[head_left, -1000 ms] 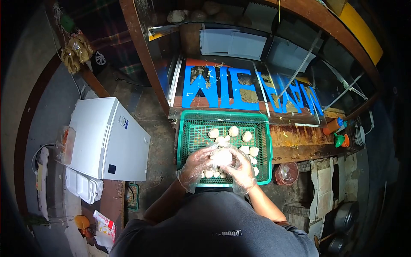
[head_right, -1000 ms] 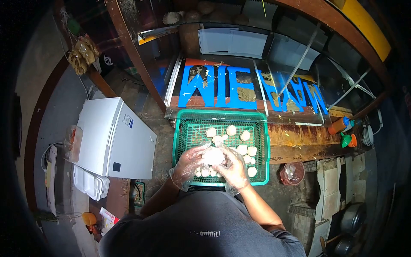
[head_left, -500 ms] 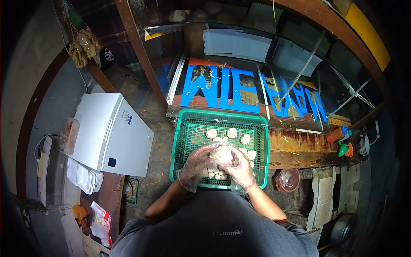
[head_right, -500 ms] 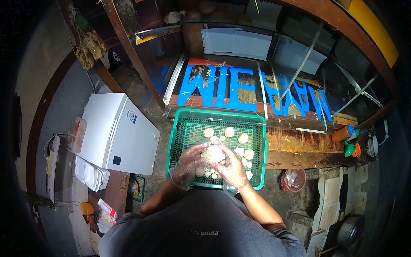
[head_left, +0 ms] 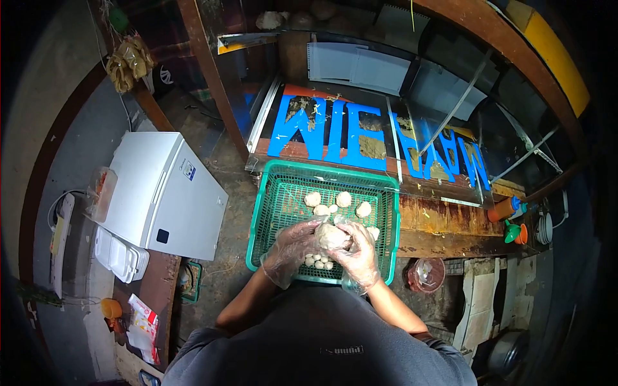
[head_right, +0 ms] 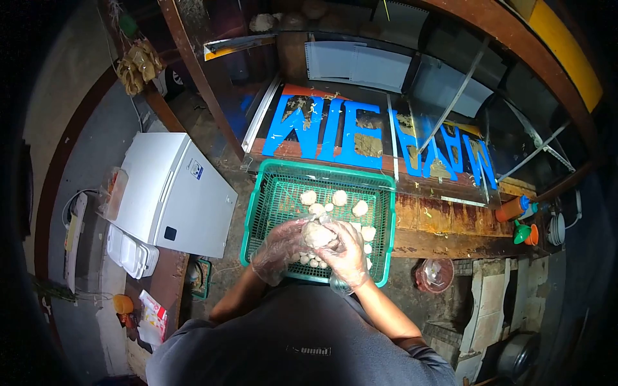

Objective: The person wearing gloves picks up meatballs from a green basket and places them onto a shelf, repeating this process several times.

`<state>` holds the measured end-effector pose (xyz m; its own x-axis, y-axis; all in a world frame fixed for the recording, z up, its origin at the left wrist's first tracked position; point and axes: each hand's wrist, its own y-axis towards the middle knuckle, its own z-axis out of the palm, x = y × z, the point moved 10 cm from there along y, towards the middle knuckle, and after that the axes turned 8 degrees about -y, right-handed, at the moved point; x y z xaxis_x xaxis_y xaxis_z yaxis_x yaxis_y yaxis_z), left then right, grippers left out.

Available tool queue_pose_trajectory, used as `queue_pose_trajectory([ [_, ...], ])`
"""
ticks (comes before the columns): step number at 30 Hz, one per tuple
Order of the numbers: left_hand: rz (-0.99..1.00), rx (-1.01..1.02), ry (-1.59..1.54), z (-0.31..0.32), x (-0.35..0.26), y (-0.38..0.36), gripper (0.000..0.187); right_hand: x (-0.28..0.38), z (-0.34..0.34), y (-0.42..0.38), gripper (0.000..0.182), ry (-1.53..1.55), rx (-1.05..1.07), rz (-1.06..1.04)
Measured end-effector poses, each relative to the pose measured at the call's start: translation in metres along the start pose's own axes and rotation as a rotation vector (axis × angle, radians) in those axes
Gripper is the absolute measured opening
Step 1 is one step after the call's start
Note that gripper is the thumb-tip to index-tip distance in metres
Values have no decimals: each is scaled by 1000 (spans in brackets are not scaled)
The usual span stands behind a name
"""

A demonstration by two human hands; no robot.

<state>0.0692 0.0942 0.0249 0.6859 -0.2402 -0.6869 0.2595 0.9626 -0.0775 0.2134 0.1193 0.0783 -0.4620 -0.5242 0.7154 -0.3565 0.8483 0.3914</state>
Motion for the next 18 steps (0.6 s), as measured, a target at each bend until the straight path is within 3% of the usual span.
queue_pose_trajectory([
  [2,180,95,358,10,-14,-5,41,-2,5,-1,56,128,9,74],
  [4,78,28,220,-5,-2,4,41,-16,11,-4,56,363,-18,199],
  [8,-99,-38,-116,-25,11,12,42,-23,19,-5,55,335,-11,217],
  [11,-39,-32,2,-30,2,6,41,-20,29,-3,59,380,-11,139],
  [13,-60,-7,-79,-41,1,5,40,-24,45,-2,64,689,30,364],
  [14,-91,14,-164,-47,3,5,40,-22,48,0,66,645,63,384],
  [18,-35,112,93,-47,-23,9,45,-22,64,1,61,793,19,443],
])
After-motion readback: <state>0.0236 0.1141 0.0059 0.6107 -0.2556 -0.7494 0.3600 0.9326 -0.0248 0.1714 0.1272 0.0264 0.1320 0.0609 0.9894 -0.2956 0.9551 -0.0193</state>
